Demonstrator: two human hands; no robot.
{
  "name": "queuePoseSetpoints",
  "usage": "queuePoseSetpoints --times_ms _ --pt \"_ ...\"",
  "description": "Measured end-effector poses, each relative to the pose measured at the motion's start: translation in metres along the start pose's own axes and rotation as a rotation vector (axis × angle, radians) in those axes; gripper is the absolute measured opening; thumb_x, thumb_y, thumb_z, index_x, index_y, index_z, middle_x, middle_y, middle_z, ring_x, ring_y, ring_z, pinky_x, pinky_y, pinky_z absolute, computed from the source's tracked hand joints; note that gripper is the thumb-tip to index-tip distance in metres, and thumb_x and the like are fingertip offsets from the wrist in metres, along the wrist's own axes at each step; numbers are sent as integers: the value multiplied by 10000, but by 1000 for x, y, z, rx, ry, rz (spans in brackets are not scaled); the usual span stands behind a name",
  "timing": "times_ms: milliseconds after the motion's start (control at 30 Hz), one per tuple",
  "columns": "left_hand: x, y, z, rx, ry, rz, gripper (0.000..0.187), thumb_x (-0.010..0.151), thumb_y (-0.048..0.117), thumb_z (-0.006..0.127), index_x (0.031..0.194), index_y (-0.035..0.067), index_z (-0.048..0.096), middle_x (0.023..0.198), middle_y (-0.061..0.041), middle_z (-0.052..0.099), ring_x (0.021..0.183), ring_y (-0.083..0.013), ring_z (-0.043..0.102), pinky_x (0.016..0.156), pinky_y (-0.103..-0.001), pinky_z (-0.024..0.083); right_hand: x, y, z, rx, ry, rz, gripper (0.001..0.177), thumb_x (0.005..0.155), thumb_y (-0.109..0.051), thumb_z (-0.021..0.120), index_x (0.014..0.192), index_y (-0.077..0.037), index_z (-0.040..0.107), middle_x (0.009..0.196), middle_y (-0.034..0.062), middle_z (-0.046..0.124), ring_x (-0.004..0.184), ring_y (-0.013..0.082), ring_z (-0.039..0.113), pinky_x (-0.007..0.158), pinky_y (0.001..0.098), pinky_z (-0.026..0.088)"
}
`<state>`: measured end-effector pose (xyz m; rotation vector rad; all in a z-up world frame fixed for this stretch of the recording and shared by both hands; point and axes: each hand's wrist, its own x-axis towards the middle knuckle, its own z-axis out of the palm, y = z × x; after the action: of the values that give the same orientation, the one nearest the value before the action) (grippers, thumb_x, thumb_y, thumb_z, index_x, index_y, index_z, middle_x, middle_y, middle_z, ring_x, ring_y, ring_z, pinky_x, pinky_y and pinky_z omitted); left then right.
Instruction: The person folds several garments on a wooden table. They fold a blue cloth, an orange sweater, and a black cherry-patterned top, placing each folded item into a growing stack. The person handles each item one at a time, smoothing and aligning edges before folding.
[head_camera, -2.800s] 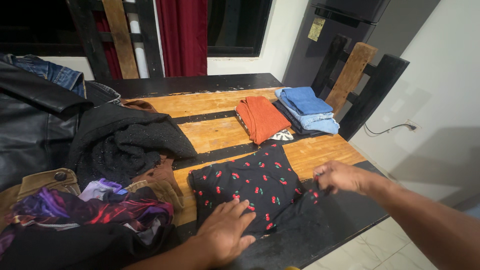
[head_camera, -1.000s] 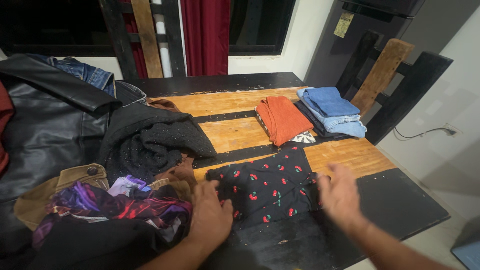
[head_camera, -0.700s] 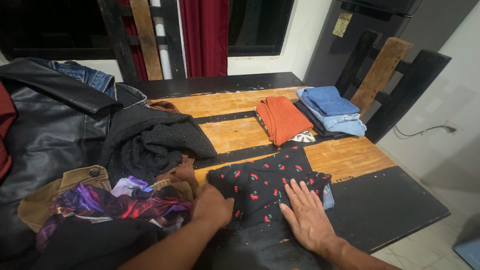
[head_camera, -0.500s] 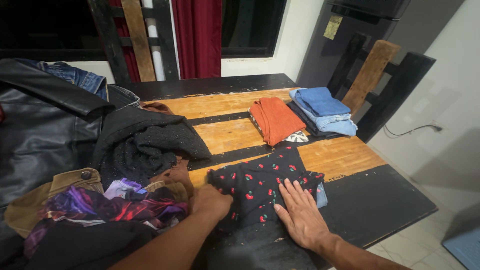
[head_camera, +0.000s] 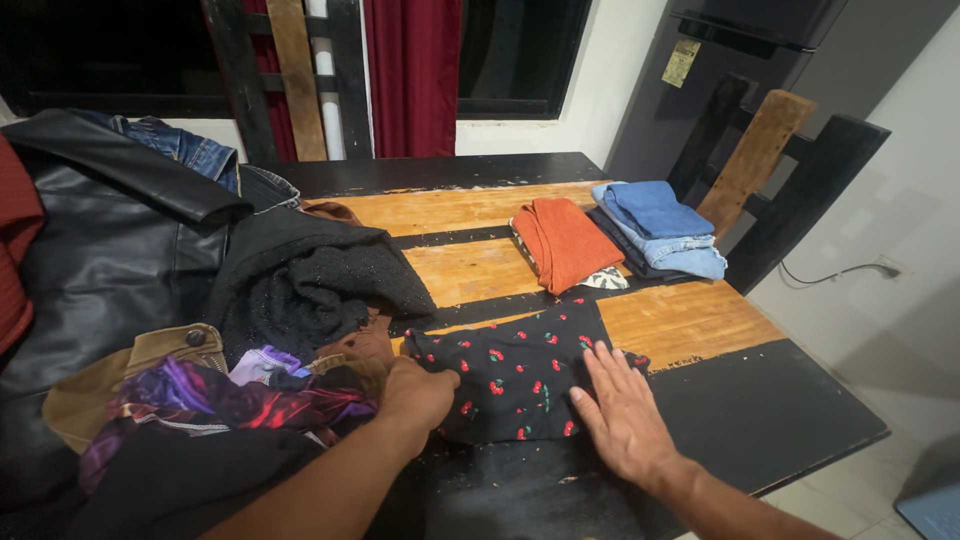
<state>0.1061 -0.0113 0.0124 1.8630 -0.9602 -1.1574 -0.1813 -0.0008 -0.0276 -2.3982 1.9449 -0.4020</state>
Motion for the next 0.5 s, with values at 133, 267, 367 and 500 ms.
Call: queuePoseSetpoints --times_ms 133,267,367,500 --pt "-16 14 -6 -28 -25 17 541 788 190 744 1267 -1 579 1147 -186 751 1071 -310 748 883 -395 579 7 -3 -4 -48 -129 95 688 1003 -498 431 1537 -82 307 1655 134 212 1541 325 118 1217 462 119" --pt "-36 46 -2 93 18 130 657 783 302 816 1324 69 526 1197 -165 672 1147 -312 669 940 -390 526 15 -36 -18 238 94 69 649 980 -510 475 1461 -73 481 1517 161 481 1439 328 401 1176 446 299" --pt "-52 69 11 141 -119 70 649 811 311 758 1379 140 496 1228 -154 666 1152 -316 686 951 -394 547 35 -67 -36 883 -64 363 617 953 -523 489 1393 -102 596 1313 112 675 1249 255 618 1056 415 456" --pt "-57 76 46 105 -416 273 680 802 264 720 1429 146 486 1230 -188 711 1095 -296 719 916 -378 556 50 -70 -65 1482 -234 662 534 929 -504 545 1287 -120 642 1116 85 725 1029 240 677 871 415 526"
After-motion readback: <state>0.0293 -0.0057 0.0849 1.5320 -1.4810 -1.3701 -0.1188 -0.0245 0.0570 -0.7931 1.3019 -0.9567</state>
